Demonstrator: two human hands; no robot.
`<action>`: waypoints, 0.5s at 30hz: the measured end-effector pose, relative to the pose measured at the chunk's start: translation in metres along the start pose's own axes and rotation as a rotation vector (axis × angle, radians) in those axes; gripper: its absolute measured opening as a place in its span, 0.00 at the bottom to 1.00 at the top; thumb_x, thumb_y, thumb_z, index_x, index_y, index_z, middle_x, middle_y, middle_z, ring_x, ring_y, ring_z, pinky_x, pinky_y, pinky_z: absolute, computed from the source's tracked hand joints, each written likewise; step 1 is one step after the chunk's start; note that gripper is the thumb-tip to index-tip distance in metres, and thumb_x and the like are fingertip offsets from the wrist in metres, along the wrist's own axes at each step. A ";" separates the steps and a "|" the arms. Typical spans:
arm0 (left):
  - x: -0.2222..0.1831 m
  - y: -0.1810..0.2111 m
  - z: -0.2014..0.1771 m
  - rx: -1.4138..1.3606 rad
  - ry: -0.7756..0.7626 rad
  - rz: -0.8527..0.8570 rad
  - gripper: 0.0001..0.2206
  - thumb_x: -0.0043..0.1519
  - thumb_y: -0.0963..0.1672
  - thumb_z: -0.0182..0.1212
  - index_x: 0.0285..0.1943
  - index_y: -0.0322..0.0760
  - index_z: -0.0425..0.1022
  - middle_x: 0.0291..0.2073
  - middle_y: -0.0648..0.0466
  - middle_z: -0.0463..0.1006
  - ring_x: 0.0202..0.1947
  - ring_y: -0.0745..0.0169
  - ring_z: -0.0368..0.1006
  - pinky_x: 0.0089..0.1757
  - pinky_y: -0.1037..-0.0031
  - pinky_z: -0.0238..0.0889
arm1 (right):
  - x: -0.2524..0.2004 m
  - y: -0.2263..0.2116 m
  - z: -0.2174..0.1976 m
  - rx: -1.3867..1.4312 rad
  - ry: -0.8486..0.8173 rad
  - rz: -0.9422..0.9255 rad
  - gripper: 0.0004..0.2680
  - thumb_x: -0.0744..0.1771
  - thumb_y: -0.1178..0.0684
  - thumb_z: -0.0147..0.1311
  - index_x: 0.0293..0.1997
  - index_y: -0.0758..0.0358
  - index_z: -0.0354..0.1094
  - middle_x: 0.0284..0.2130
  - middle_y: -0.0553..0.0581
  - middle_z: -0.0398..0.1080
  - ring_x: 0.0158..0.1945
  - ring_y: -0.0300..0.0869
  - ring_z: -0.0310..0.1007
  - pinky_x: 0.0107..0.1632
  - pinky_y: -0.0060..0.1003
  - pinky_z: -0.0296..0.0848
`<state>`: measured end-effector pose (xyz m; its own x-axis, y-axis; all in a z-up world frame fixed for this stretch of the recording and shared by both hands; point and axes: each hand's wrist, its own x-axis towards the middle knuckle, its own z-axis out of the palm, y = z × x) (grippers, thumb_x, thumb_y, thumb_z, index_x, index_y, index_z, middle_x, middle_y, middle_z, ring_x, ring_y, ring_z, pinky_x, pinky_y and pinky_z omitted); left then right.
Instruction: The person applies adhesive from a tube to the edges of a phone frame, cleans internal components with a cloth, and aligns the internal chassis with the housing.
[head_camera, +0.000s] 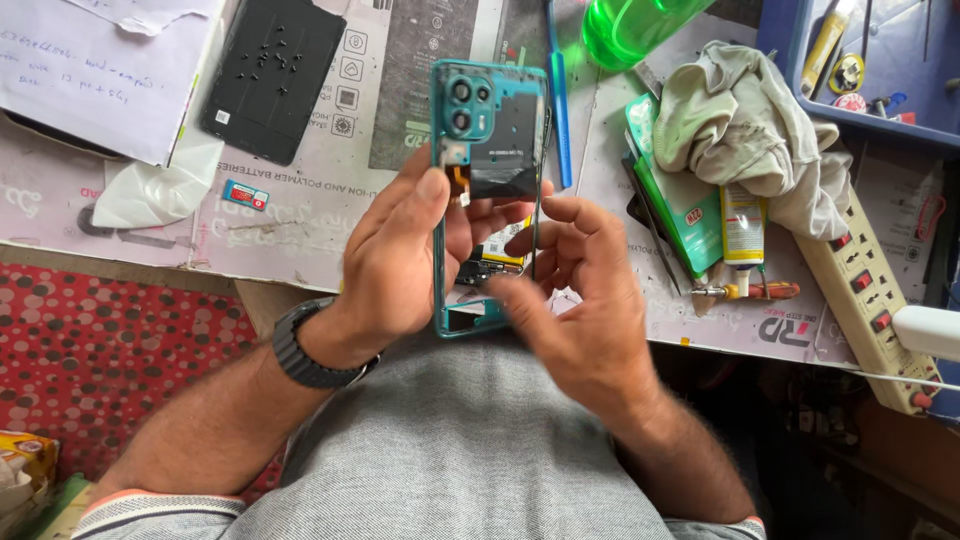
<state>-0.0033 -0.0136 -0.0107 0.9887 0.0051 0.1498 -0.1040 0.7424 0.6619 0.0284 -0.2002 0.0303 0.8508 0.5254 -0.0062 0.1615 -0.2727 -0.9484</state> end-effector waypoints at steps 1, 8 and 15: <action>0.004 -0.001 -0.002 0.038 0.021 -0.009 0.23 0.79 0.51 0.45 0.72 0.27 0.62 0.60 0.40 0.73 0.64 0.51 0.71 0.67 0.58 0.63 | 0.001 0.003 -0.002 0.112 -0.002 0.062 0.22 0.68 0.60 0.60 0.68 0.67 0.51 0.46 0.58 0.73 0.45 0.36 0.75 0.48 0.29 0.76; 0.021 0.020 -0.015 0.589 0.161 -0.293 0.20 0.70 0.50 0.46 0.61 0.29 0.68 0.38 0.55 0.75 0.32 0.73 0.70 0.30 0.78 0.70 | 0.024 0.028 -0.017 0.486 0.054 0.234 0.17 0.68 0.63 0.57 0.62 0.71 0.55 0.39 0.61 0.76 0.39 0.37 0.75 0.42 0.28 0.74; 0.035 0.037 -0.020 0.854 0.168 -0.279 0.13 0.61 0.39 0.55 0.54 0.26 0.71 0.27 0.58 0.73 0.23 0.74 0.68 0.25 0.78 0.64 | 0.031 0.023 -0.016 0.402 0.016 0.262 0.20 0.67 0.60 0.59 0.66 0.73 0.56 0.35 0.60 0.78 0.39 0.35 0.77 0.42 0.25 0.74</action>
<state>0.0296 0.0279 0.0044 0.9857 0.0464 -0.1621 0.1630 -0.0168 0.9865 0.0664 -0.2030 0.0135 0.8453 0.4669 -0.2598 -0.2629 -0.0598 -0.9630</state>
